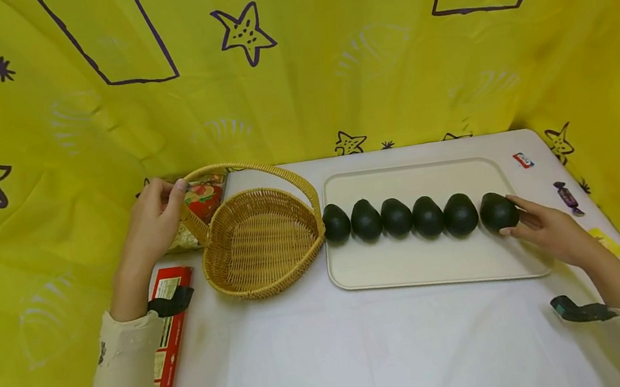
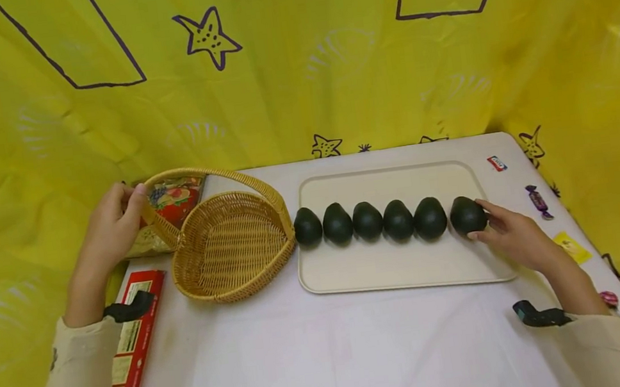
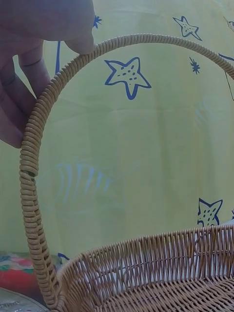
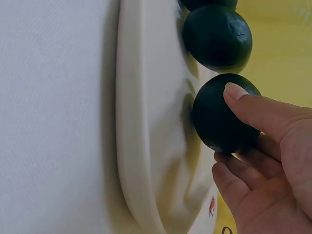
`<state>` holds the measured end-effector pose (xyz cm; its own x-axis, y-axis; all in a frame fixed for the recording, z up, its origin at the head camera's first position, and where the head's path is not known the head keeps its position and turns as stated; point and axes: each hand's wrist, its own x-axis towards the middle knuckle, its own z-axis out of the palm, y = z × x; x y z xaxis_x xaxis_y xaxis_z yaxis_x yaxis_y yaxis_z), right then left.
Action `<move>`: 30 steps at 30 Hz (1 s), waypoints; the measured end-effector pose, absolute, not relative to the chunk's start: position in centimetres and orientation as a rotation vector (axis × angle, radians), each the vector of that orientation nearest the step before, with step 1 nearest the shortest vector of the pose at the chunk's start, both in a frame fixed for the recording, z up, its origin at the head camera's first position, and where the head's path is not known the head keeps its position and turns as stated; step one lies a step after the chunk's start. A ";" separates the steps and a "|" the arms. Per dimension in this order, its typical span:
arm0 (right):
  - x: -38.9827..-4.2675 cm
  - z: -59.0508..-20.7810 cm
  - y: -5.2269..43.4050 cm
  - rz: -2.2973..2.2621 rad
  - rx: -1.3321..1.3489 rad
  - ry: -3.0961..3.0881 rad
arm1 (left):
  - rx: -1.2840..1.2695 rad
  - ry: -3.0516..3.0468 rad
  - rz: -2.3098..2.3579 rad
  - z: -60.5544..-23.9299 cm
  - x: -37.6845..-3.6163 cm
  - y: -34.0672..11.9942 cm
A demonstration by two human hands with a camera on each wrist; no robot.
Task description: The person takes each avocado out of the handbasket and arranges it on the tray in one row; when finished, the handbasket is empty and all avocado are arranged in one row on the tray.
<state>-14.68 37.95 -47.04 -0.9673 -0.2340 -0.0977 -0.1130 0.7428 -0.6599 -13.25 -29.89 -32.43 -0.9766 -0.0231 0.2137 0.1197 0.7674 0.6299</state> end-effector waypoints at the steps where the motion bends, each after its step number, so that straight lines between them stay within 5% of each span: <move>1: -14.7 -47.1 37.9 -1.036 -0.288 2.771 | -0.081 -2.752 -1.003 -32.4 -13.3 -29.9; 30: -15.5 -47.4 37.4 -0.983 -0.359 2.751 | -0.063 -2.758 -1.001 -32.3 -13.1 -29.8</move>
